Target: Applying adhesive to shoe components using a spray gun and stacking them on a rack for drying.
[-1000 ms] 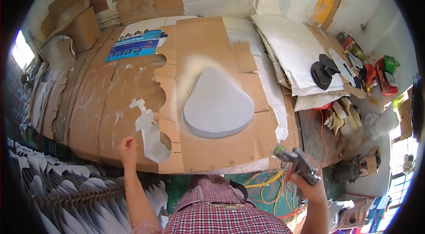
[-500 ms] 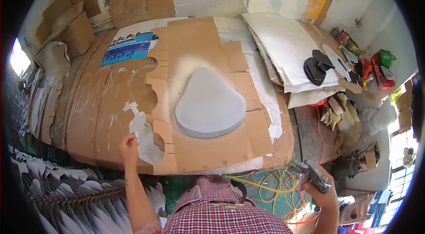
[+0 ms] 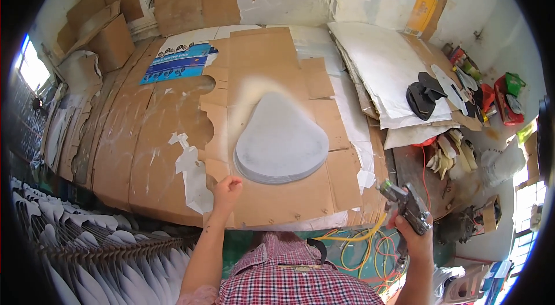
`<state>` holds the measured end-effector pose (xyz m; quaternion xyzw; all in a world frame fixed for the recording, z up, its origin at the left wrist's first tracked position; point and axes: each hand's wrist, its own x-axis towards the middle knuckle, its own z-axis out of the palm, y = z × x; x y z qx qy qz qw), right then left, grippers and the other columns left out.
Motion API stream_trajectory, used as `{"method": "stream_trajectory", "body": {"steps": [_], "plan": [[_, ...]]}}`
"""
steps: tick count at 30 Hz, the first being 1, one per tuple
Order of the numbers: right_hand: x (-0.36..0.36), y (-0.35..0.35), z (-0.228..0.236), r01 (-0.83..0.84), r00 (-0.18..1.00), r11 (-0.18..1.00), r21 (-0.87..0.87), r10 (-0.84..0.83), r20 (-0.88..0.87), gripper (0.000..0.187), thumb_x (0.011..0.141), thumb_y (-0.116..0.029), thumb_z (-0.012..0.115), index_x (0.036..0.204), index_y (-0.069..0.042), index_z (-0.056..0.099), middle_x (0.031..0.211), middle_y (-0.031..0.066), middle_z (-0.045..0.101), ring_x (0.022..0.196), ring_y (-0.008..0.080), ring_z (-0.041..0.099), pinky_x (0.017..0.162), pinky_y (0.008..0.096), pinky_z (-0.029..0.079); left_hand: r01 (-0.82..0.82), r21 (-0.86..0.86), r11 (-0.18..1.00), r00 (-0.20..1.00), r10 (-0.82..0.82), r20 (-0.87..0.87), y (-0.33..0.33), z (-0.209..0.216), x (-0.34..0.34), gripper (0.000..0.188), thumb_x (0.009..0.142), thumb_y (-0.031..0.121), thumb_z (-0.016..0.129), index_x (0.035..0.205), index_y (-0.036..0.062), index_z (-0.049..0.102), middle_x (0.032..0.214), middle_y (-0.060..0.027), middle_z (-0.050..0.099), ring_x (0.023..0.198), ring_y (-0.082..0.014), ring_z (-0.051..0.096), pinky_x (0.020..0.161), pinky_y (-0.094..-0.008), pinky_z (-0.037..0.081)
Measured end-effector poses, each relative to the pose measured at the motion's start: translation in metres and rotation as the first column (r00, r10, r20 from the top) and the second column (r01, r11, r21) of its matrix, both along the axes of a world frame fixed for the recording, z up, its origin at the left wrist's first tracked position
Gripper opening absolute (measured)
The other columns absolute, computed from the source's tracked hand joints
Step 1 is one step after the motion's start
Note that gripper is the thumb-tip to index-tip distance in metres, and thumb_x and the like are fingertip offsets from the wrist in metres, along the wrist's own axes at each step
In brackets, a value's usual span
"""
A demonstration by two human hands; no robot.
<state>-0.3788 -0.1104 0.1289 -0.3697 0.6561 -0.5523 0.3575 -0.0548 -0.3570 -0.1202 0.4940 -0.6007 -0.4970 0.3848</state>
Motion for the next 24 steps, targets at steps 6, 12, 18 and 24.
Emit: {"method": "stream_trajectory", "body": {"steps": [6, 12, 18, 24], "plan": [[-0.011, 0.008, 0.007, -0.137, 0.990, 0.990, -0.033, 0.136, -0.019, 0.058, 0.076, -0.007, 0.068, 0.128, 0.004, 0.042, 0.082, 0.0097, 0.061, 0.071, 0.0153, 0.059, 0.066, 0.0291, 0.048, -0.068, 0.032, 0.997, 0.949, 0.055, 0.311, -0.029, -0.027, -0.022, 0.015, 0.077, 0.005, 0.056, 0.090, 0.0017, 0.063, 0.079, -0.0085, 0.064, 0.073, -0.0165, 0.060, 0.068, -0.0284, 0.048], [-0.024, 0.009, 0.005, -0.123, 0.991, 0.988, 0.092, 0.127, -0.039, 0.062, 0.072, -0.018, 0.074, 0.124, 0.002, 0.046, 0.078, 0.0086, 0.061, 0.067, 0.0152, 0.059, 0.063, 0.0290, 0.048, -0.123, -0.009, 0.992, 0.869, 0.112, 0.482, -0.071, -0.054, -0.031, 0.018, 0.080, 0.009, 0.053, 0.094, 0.0030, 0.064, 0.087, -0.0147, 0.065, 0.084, -0.0290, 0.062, 0.075, -0.0360, 0.048], [-0.027, 0.006, 0.008, -0.109, 0.994, 0.986, 0.125, 0.108, 0.014, 0.053, 0.075, -0.003, 0.068, 0.124, 0.001, 0.048, 0.085, 0.0049, 0.060, 0.074, 0.0104, 0.056, 0.066, 0.0252, 0.046, -0.148, -0.102, 0.984, 0.745, 0.179, 0.643, -0.086, -0.065, -0.050, 0.024, 0.078, 0.006, 0.055, 0.101, 0.0022, 0.062, 0.091, -0.0160, 0.064, 0.087, -0.0313, 0.061, 0.076, -0.0367, 0.048], [-0.039, 0.014, 0.002, -0.241, 0.965, 0.966, 0.096, 0.249, -0.078, 0.053, 0.075, -0.002, 0.066, 0.124, 0.002, 0.047, 0.083, 0.0077, 0.061, 0.073, 0.0132, 0.059, 0.064, 0.0261, 0.047, -0.163, -0.160, 0.974, 0.629, 0.227, 0.743, -0.088, -0.067, -0.061, 0.028, 0.080, 0.012, 0.058, 0.107, 0.0077, 0.061, 0.110, -0.0145, 0.057, 0.097, -0.0344, 0.058, 0.083, -0.0419, 0.047]]}}
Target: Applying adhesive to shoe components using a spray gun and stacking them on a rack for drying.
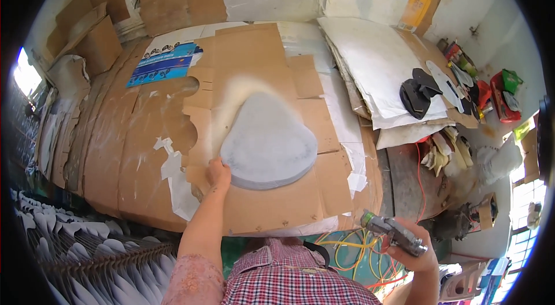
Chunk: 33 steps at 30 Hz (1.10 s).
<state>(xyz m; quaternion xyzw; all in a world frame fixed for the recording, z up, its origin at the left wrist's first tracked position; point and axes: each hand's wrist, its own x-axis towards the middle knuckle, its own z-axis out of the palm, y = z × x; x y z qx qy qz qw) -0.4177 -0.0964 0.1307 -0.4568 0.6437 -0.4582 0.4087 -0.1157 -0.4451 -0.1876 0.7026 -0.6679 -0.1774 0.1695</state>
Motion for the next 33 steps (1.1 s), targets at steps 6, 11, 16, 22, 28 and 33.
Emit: {"method": "stream_trajectory", "body": {"steps": [6, 11, 16, 22, 28, 33], "plan": [[-0.011, 0.019, 0.004, 0.105, 0.987, 0.992, 0.069, -0.113, 0.114, 0.053, 0.075, 0.001, 0.067, 0.123, 0.005, 0.046, 0.083, 0.0096, 0.061, 0.074, 0.0149, 0.060, 0.065, 0.0286, 0.049, -0.012, -0.022, 1.000, 0.999, 0.013, 0.051, -0.002, 0.022, -0.010, 0.012, 0.079, 0.012, 0.060, 0.089, 0.0064, 0.063, 0.100, -0.0134, 0.057, 0.090, -0.0321, 0.059, 0.078, -0.0421, 0.049], [0.003, 0.008, -0.006, 0.094, 0.982, 0.996, -0.014, -0.090, 0.168, 0.055, 0.075, -0.004, 0.068, 0.123, 0.005, 0.045, 0.085, 0.0113, 0.062, 0.072, 0.0154, 0.061, 0.066, 0.0298, 0.050, -0.010, -0.094, 0.996, 0.995, 0.001, -0.099, -0.005, 0.029, -0.018, 0.007, 0.074, 0.008, 0.061, 0.081, 0.0042, 0.061, 0.092, -0.0122, 0.059, 0.082, -0.0294, 0.060, 0.071, -0.0386, 0.049], [-0.008, -0.001, -0.007, 0.246, 0.963, 0.968, -0.046, -0.239, 0.129, 0.058, 0.074, -0.010, 0.069, 0.124, 0.005, 0.044, 0.084, 0.0115, 0.062, 0.070, 0.0163, 0.061, 0.063, 0.0272, 0.048, -0.186, 0.326, 0.927, 0.636, 0.367, -0.679, -0.021, 0.006, -0.013, 0.008, 0.074, 0.004, 0.058, 0.082, 0.0039, 0.057, 0.088, -0.0080, 0.059, 0.078, -0.0226, 0.059, 0.068, -0.0372, 0.050], [-0.011, 0.010, -0.017, -0.034, 0.977, 0.999, 0.001, 0.033, 0.209, 0.056, 0.074, -0.002, 0.067, 0.124, 0.006, 0.045, 0.084, 0.0119, 0.062, 0.073, 0.0182, 0.061, 0.065, 0.0275, 0.047, -0.168, 0.594, 0.787, 0.170, 0.616, -0.769, -0.020, -0.017, -0.008, 0.023, 0.078, 0.005, 0.057, 0.101, 0.0048, 0.054, 0.094, -0.0090, 0.060, 0.085, -0.0244, 0.059, 0.074, -0.0444, 0.051], [-0.011, -0.005, -0.028, 0.185, 0.955, 0.982, -0.032, -0.172, 0.240, 0.057, 0.076, -0.012, 0.069, 0.124, 0.005, 0.044, 0.085, 0.0116, 0.062, 0.076, 0.0174, 0.061, 0.066, 0.0287, 0.047, -0.054, 0.591, 0.805, 0.176, 0.590, -0.788, -0.017, 0.009, -0.033, 0.032, 0.077, -0.003, 0.054, 0.109, 0.0035, 0.051, 0.103, -0.0121, 0.058, 0.089, -0.0268, 0.060, 0.072, -0.0455, 0.052], [-0.016, -0.001, -0.042, 0.169, 0.964, 0.985, -0.041, -0.156, 0.217, 0.057, 0.076, -0.015, 0.069, 0.124, 0.004, 0.044, 0.085, 0.0109, 0.062, 0.077, 0.0160, 0.060, 0.068, 0.0286, 0.046, 0.283, 0.409, 0.867, 0.178, 0.372, -0.911, -0.045, 0.094, -0.112, 0.039, 0.077, -0.005, 0.051, 0.114, 0.0072, 0.048, 0.105, -0.0113, 0.057, 0.089, -0.0258, 0.060, 0.071, -0.0463, 0.053]]}}
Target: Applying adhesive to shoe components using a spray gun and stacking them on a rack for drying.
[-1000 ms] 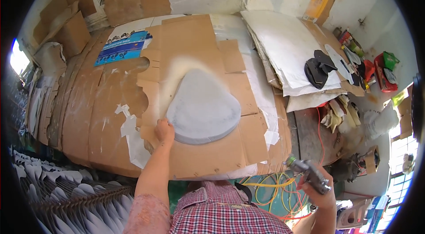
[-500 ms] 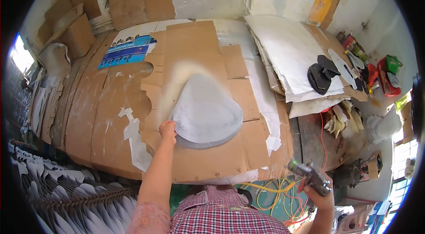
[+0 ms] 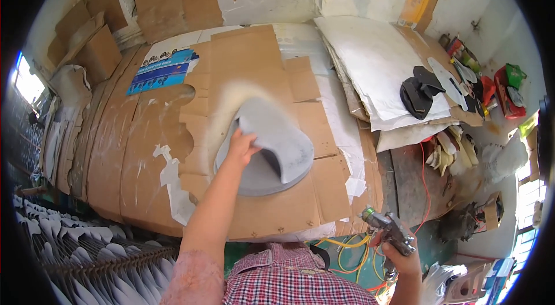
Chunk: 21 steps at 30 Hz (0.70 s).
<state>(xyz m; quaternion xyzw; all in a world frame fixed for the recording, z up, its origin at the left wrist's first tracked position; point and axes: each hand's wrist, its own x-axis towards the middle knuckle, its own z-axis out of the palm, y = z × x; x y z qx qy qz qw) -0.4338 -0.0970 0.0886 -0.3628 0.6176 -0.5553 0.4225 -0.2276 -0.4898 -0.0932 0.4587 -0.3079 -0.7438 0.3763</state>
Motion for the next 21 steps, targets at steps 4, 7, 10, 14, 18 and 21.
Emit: {"method": "stream_trajectory", "body": {"steps": [4, 7, 10, 14, 18, 21], "plan": [[-0.002, 0.007, -0.003, -0.064, 0.994, 0.995, 0.080, 0.071, -0.085, 0.058, 0.078, -0.016, 0.068, 0.127, 0.002, 0.043, 0.087, 0.0098, 0.063, 0.080, 0.0157, 0.059, 0.071, 0.0298, 0.046, 0.050, -0.173, 0.984, 0.910, -0.116, -0.399, -0.036, 0.087, -0.078, 0.036, 0.080, -0.004, 0.051, 0.113, 0.0073, 0.047, 0.102, -0.0106, 0.056, 0.092, -0.0262, 0.058, 0.076, -0.0450, 0.052], [-0.001, 0.009, 0.004, -0.107, 0.994, 0.993, 0.053, 0.108, -0.025, 0.057, 0.078, -0.012, 0.067, 0.128, 0.002, 0.042, 0.086, 0.0103, 0.063, 0.081, 0.0161, 0.060, 0.071, 0.0304, 0.047, -0.030, -0.228, 0.973, 0.854, -0.094, -0.511, -0.061, 0.160, -0.092, 0.026, 0.084, -0.003, 0.051, 0.108, 0.0031, 0.047, 0.103, -0.0114, 0.055, 0.094, -0.0262, 0.057, 0.078, -0.0429, 0.053], [0.002, 0.012, 0.017, -0.020, 1.000, 0.997, 0.075, 0.018, 0.023, 0.055, 0.079, -0.005, 0.065, 0.128, 0.002, 0.042, 0.088, 0.0113, 0.062, 0.079, 0.0171, 0.060, 0.070, 0.0313, 0.048, -0.135, -0.212, 0.968, 0.742, -0.043, -0.669, -0.064, 0.223, -0.083, 0.018, 0.084, -0.003, 0.050, 0.102, -0.0021, 0.047, 0.100, -0.0134, 0.056, 0.091, -0.0261, 0.058, 0.077, -0.0405, 0.054], [0.001, 0.019, 0.018, -0.141, 0.990, 0.985, 0.096, 0.140, 0.014, 0.055, 0.079, 0.000, 0.064, 0.129, 0.002, 0.042, 0.089, 0.0120, 0.061, 0.079, 0.0180, 0.060, 0.070, 0.0316, 0.049, -0.244, -0.292, 0.925, 0.643, -0.071, -0.763, -0.069, 0.264, -0.020, 0.017, 0.081, -0.004, 0.055, 0.098, -0.0077, 0.052, 0.094, -0.0172, 0.060, 0.086, -0.0276, 0.061, 0.073, -0.0340, 0.055], [0.018, 0.014, 0.030, -0.122, 0.992, 0.992, 0.012, 0.122, -0.001, 0.056, 0.079, -0.005, 0.066, 0.128, 0.003, 0.042, 0.085, 0.0097, 0.060, 0.074, 0.0160, 0.059, 0.068, 0.0295, 0.049, -0.191, -0.425, 0.884, 0.494, -0.288, -0.821, -0.073, 0.269, 0.077, 0.018, 0.082, -0.006, 0.050, 0.100, -0.0091, 0.048, 0.096, -0.0191, 0.057, 0.089, -0.0299, 0.059, 0.076, -0.0338, 0.053], [0.025, 0.019, 0.050, 0.078, 0.986, 0.990, 0.116, -0.059, -0.158, 0.055, 0.079, -0.011, 0.067, 0.126, 0.003, 0.044, 0.081, 0.0073, 0.060, 0.071, 0.0137, 0.058, 0.066, 0.0275, 0.048, -0.285, -0.434, 0.854, 0.535, -0.234, -0.812, -0.053, 0.266, 0.157, 0.023, 0.085, -0.001, 0.047, 0.107, -0.0097, 0.047, 0.108, -0.0213, 0.054, 0.099, -0.0312, 0.056, 0.087, -0.0390, 0.048]]}}
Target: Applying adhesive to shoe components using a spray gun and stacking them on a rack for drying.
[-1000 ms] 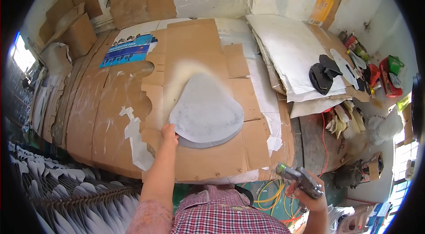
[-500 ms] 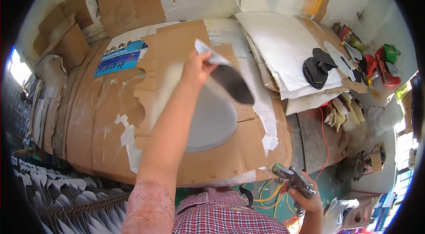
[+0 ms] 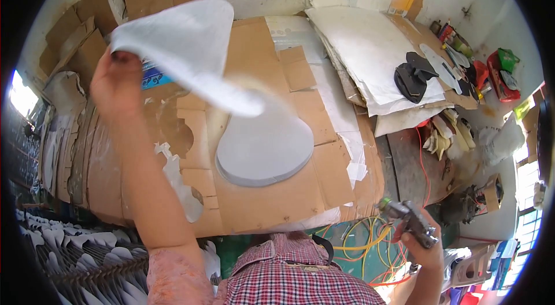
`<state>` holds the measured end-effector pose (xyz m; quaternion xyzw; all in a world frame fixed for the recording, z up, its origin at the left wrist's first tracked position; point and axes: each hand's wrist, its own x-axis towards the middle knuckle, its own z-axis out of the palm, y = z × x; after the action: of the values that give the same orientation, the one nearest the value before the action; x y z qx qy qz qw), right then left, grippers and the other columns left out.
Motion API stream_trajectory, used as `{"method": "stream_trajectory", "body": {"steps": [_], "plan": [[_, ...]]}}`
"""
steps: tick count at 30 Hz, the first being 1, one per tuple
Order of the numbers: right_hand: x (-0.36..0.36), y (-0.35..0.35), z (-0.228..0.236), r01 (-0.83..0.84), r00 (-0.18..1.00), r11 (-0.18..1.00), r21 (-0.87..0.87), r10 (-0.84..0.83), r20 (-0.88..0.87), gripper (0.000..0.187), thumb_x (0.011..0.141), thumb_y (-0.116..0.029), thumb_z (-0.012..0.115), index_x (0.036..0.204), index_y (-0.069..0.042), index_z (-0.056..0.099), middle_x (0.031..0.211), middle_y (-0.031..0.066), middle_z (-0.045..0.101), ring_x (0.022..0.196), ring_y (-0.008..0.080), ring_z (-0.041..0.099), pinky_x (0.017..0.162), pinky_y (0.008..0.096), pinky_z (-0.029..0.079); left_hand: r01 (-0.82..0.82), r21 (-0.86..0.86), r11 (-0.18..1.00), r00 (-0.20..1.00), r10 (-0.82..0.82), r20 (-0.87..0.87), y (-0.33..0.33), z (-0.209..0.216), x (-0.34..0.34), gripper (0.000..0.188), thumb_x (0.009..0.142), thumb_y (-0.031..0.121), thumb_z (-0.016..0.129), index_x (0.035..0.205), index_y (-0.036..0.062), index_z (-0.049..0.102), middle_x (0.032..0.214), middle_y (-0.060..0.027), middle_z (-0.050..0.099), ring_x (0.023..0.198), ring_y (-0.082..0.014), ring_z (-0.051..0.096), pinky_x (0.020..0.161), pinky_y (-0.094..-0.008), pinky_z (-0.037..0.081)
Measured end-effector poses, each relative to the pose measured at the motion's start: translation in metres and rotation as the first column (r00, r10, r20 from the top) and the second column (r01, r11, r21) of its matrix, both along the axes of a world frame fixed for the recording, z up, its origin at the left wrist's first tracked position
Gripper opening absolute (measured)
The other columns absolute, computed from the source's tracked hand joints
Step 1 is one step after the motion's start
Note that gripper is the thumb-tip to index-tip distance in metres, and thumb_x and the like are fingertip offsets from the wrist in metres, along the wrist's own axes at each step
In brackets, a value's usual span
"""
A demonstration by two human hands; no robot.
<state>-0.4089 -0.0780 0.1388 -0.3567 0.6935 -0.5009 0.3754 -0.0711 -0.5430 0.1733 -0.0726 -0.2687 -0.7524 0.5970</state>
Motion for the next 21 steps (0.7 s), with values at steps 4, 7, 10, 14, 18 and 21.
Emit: {"method": "stream_trajectory", "body": {"steps": [4, 7, 10, 14, 18, 21], "plan": [[0.007, 0.017, 0.015, 0.028, 0.998, 0.996, 0.081, -0.023, -0.060, 0.051, 0.077, -0.011, 0.068, 0.122, 0.004, 0.048, 0.079, 0.0055, 0.060, 0.071, 0.0115, 0.058, 0.064, 0.0261, 0.047, -0.134, -0.057, 0.989, 0.980, 0.141, 0.138, 0.029, -0.021, 0.113, 0.034, 0.090, 0.006, 0.042, 0.119, -0.0092, 0.046, 0.122, -0.0218, 0.052, 0.113, -0.0317, 0.051, 0.102, -0.0454, 0.037], [0.020, 0.023, 0.015, -0.104, 0.995, 0.992, 0.075, 0.103, 0.011, 0.052, 0.075, -0.006, 0.069, 0.122, 0.004, 0.049, 0.080, 0.0061, 0.061, 0.072, 0.0122, 0.058, 0.065, 0.0266, 0.047, -0.491, 0.093, 0.866, 0.839, 0.442, 0.319, 0.082, -0.021, 0.113, 0.033, 0.090, 0.007, 0.042, 0.119, -0.0079, 0.049, 0.120, -0.0204, 0.055, 0.113, -0.0305, 0.052, 0.101, -0.0441, 0.038], [0.036, 0.020, 0.003, -0.165, 0.982, 0.985, 0.041, 0.160, 0.098, 0.063, 0.072, -0.017, 0.076, 0.124, 0.003, 0.047, 0.084, 0.0101, 0.062, 0.070, 0.0168, 0.060, 0.065, 0.0329, 0.051, -0.746, 0.096, 0.659, 0.593, 0.592, 0.545, 0.110, -0.044, 0.149, 0.029, 0.090, 0.005, 0.045, 0.116, -0.0053, 0.054, 0.111, -0.0152, 0.059, 0.103, -0.0231, 0.057, 0.091, -0.0353, 0.045], [0.066, -0.006, -0.002, -0.172, 0.980, 0.985, -0.035, 0.174, 0.093, 0.060, 0.075, -0.013, 0.070, 0.127, 0.002, 0.044, 0.082, 0.0107, 0.062, 0.069, 0.0173, 0.060, 0.063, 0.0303, 0.048, -0.774, -0.179, 0.607, 0.322, 0.622, 0.714, 0.156, -0.068, 0.172, 0.024, 0.090, 0.006, 0.048, 0.110, -0.0027, 0.058, 0.102, -0.0109, 0.063, 0.090, -0.0174, 0.062, 0.079, -0.0272, 0.052], [0.075, -0.027, 0.000, -0.095, 0.995, 0.988, -0.120, 0.096, 0.009, 0.057, 0.078, -0.012, 0.066, 0.128, 0.003, 0.042, 0.081, 0.0089, 0.061, 0.070, 0.0153, 0.060, 0.063, 0.0271, 0.047, -0.641, 0.184, 0.745, 0.682, 0.443, 0.582, 0.190, -0.067, 0.185, 0.027, 0.088, 0.011, 0.045, 0.106, -0.0027, 0.061, 0.102, -0.0137, 0.065, 0.089, -0.0235, 0.065, 0.080, -0.0369, 0.053], [0.080, -0.028, 0.005, -0.011, 1.000, 0.988, -0.152, 0.013, 0.009, 0.055, 0.080, -0.010, 0.065, 0.127, 0.005, 0.041, 0.080, 0.0070, 0.060, 0.072, 0.0138, 0.059, 0.065, 0.0267, 0.048, -0.575, 0.289, 0.766, 0.766, 0.379, 0.519, 0.204, -0.065, 0.184, 0.028, 0.088, 0.012, 0.045, 0.105, -0.0031, 0.061, 0.102, -0.0147, 0.065, 0.091, -0.0258, 0.064, 0.084, -0.0405, 0.052]]}}
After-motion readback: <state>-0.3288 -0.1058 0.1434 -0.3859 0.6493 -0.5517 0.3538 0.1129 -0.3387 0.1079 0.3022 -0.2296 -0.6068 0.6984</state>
